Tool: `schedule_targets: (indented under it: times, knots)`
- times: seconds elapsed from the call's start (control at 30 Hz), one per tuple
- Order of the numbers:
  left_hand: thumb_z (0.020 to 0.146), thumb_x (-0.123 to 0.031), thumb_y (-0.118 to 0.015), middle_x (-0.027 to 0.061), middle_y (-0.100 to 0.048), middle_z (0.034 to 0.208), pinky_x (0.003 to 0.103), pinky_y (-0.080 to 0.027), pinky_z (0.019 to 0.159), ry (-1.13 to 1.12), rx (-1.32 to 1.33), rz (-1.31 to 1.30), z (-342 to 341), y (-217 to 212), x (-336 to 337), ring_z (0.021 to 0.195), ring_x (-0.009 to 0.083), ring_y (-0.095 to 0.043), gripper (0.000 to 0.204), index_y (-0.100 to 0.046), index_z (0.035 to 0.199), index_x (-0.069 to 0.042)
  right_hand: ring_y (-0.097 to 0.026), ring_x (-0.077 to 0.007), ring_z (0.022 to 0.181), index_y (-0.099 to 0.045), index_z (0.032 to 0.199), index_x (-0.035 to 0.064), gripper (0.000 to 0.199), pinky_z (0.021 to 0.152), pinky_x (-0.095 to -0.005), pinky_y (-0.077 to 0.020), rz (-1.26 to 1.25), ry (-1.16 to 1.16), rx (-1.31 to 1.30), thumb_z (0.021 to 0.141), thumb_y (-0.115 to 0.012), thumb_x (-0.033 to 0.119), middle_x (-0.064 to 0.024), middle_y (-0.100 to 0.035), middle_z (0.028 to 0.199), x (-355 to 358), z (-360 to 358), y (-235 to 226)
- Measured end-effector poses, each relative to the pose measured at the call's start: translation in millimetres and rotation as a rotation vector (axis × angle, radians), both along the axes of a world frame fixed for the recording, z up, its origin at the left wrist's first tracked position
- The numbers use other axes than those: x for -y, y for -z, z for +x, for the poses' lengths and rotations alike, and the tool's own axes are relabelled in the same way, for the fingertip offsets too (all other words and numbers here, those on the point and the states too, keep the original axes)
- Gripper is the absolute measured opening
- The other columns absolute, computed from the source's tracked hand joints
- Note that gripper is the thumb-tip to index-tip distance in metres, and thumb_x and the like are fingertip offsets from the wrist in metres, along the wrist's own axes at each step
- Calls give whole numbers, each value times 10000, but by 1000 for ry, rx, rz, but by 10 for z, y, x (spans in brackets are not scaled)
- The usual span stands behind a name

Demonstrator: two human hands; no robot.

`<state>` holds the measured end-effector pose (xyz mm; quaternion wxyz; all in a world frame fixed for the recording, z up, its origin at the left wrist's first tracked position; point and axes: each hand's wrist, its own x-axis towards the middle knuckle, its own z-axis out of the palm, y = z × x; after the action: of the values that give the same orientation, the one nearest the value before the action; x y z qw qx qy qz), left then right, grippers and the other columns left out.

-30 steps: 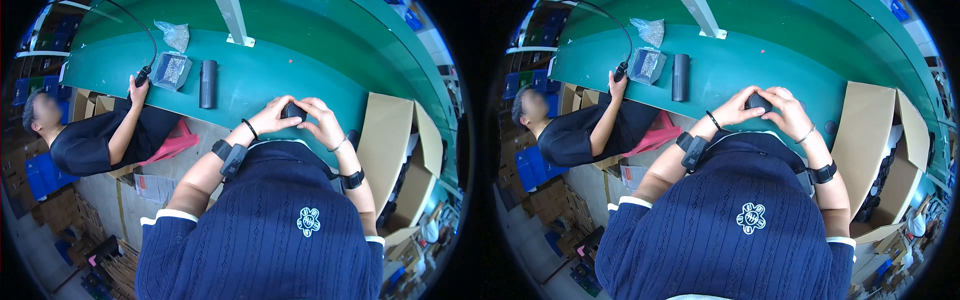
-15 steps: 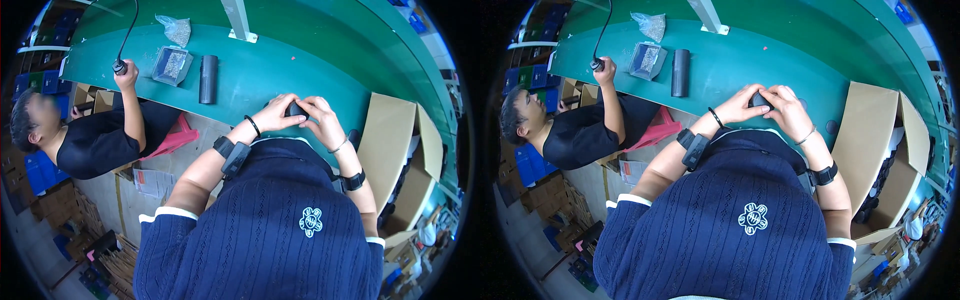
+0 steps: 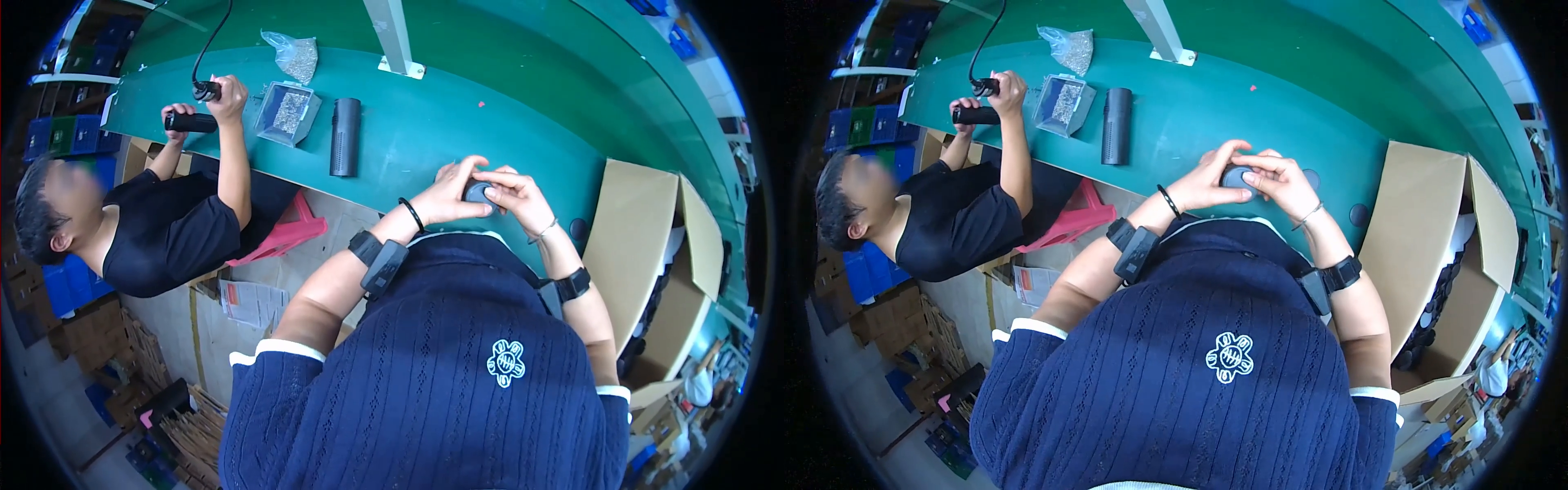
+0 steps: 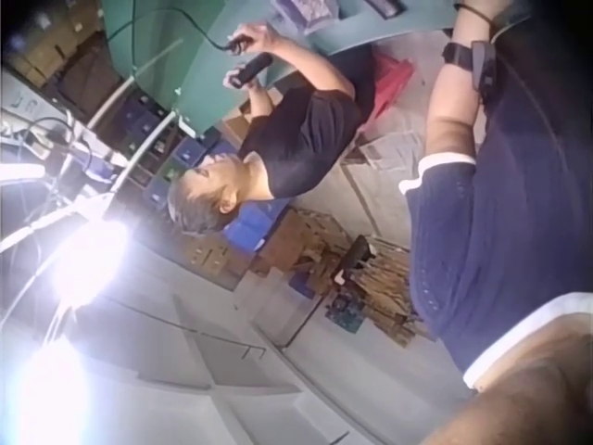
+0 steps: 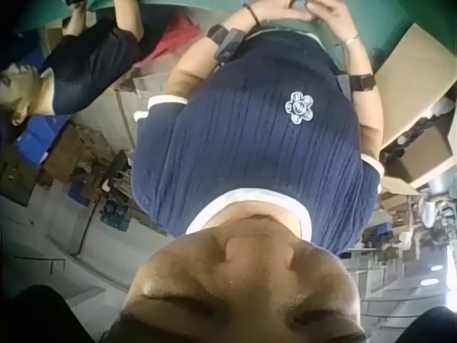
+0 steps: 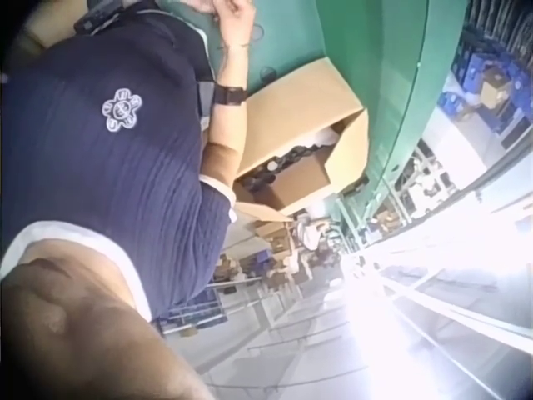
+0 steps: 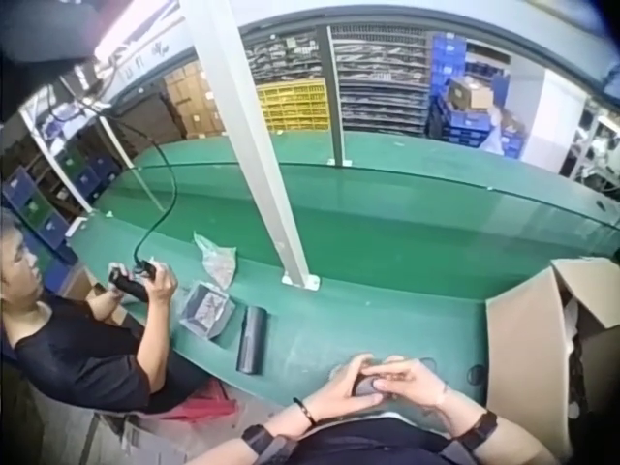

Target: The person picks up a black cylinder, inserts a white paper liner, and presses a black cap onto the end before placing it in a box.

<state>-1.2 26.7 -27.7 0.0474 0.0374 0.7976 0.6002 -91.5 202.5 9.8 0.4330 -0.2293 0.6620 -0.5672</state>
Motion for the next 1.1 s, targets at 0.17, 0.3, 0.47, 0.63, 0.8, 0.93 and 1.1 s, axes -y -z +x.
schedule_targets:
  times: [0.17,0.3,0.47,0.63,0.8,0.93,1.1]
  knots:
    - [670,-355,-822,205,-543,1175,408,-419,955,-86,-6,78,8,88,-75,1119,328,-535,879,-341,1331,-32,-476,-55,615,-686,1118,86,320,521,-195,-401,91,17,143,818,-626,-11,16,-504,825,97,-27,-94]
    - [717,-244,-805,174,-553,1148,349,-442,916,-78,95,287,-36,-44,-42,1082,249,-554,805,-322,1330,-45,-491,-54,596,-710,1073,108,286,476,-190,-399,31,78,-62,821,-626,5,13,-510,783,154,20,-60]
    - [725,-195,-806,134,-577,1095,342,-466,889,-116,117,495,62,89,56,1041,196,-557,813,-295,1346,-77,-579,-83,720,-600,1242,97,399,594,-208,-490,5,-112,290,846,-651,90,-29,-601,962,79,-191,156]
    - [896,-233,-585,134,-575,1108,380,-447,938,-176,234,1090,16,-12,236,1065,236,-561,407,-449,1243,-70,-464,-233,1210,-394,1370,66,784,1023,-366,-376,104,-227,-350,703,-793,174,-118,-513,1254,-68,-44,257]
    - [934,-370,-505,133,-573,1144,414,-407,961,-463,299,1136,-83,-76,304,1100,248,-528,392,-555,1160,-55,-399,-216,1268,-259,1425,11,900,1048,-321,-330,6,-85,49,693,-779,76,-137,-436,1329,-145,48,415]
    - [707,-351,-747,194,-534,1123,439,-399,909,-961,-30,-694,157,307,967,1052,369,-489,605,-515,1186,-61,-539,-176,968,-221,1437,122,787,823,-318,-454,19,365,-159,821,-701,219,-108,-519,1115,-430,-521,459]
    - [673,-379,-806,288,-539,1190,416,-479,881,-825,468,-442,562,579,1555,1052,404,-568,802,-436,1241,51,-593,-309,1029,-244,1413,101,717,787,-392,-505,357,766,-601,845,-644,283,-210,-511,1265,-1166,-2065,1393]
